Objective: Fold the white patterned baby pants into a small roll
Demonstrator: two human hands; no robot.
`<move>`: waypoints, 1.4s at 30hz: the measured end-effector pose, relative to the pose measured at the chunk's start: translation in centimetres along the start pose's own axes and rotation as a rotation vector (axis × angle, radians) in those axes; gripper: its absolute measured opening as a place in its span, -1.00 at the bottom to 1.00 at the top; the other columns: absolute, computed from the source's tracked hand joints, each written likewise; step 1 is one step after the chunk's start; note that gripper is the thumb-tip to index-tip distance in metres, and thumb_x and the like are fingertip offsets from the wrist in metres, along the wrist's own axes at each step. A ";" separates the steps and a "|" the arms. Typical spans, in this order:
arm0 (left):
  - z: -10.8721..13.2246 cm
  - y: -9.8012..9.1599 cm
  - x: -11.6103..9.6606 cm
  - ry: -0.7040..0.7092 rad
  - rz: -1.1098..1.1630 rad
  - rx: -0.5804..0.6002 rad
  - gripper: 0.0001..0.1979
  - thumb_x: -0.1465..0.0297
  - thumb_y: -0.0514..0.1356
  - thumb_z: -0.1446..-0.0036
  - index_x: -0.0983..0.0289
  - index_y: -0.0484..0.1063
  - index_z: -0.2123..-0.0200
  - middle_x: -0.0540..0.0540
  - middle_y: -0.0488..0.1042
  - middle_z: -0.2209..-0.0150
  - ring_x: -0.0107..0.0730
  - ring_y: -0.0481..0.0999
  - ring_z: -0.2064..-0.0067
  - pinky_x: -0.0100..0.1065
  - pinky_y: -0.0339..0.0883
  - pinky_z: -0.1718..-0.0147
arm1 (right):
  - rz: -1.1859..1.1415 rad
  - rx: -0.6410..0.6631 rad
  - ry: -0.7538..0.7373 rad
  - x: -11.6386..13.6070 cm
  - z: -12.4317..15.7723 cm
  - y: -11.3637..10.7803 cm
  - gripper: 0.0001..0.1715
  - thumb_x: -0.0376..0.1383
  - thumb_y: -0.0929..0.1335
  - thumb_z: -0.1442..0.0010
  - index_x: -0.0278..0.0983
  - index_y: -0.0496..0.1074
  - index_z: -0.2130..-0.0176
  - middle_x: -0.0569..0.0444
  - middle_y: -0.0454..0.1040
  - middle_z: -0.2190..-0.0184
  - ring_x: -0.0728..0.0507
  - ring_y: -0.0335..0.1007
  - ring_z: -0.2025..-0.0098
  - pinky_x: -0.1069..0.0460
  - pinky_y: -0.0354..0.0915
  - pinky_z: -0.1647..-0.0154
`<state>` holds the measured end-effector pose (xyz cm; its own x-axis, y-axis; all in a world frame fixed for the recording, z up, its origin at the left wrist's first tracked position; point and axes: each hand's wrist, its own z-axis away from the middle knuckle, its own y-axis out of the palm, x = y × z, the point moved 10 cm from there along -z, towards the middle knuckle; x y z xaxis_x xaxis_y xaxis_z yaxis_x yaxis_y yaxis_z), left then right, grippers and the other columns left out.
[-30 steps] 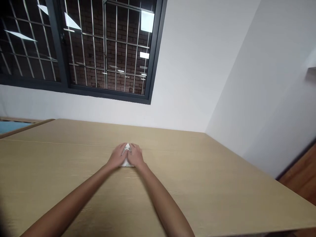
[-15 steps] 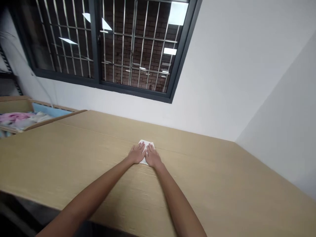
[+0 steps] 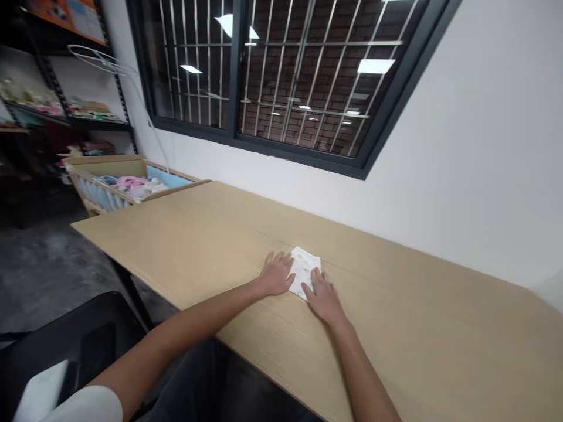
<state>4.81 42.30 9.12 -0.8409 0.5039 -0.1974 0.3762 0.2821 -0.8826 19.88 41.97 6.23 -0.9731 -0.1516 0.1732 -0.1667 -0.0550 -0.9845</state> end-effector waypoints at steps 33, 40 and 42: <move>1.1 -2.9 1.4 0.353 0.454 -0.034 -0.82 0.34 0.19 -0.27 0.24 0.54 0.12 0.04 0.48 0.06 -0.22 0.34 -0.09 -0.16 0.12 -0.11 | -0.179 -0.238 -0.415 3.7 3.8 -5.7 -0.63 -0.32 0.33 -0.08 -0.29 0.49 0.08 -0.03 0.39 -0.08 -0.23 0.16 -0.21 -0.14 0.11 -0.25; 0.9 -4.4 2.3 0.133 0.854 0.020 -0.69 0.13 0.28 -0.24 0.29 0.55 0.27 0.08 0.50 0.22 -0.30 0.45 0.15 -0.30 0.27 0.13 | -0.673 -0.079 -0.335 3.5 4.4 -7.4 -0.74 -0.27 0.30 -0.12 -0.35 0.49 0.24 0.06 0.48 0.25 -0.10 0.34 0.22 0.02 0.17 0.19; 0.6 -4.0 2.4 0.067 1.018 0.048 -0.59 0.05 0.26 -0.26 0.34 0.49 0.29 0.08 0.46 0.29 -0.37 0.44 0.26 -0.38 0.25 0.29 | -0.890 -0.101 -0.272 2.9 4.3 -8.1 -0.63 -0.25 0.30 -0.10 -0.37 0.50 0.13 0.05 0.47 0.25 -0.08 0.34 0.23 0.05 0.18 0.22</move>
<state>1.05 41.83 11.93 -0.1068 0.5313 -0.8404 0.8830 -0.3379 -0.3259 19.11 37.76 14.87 -0.4124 -0.3216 0.8524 -0.8579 -0.1777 -0.4821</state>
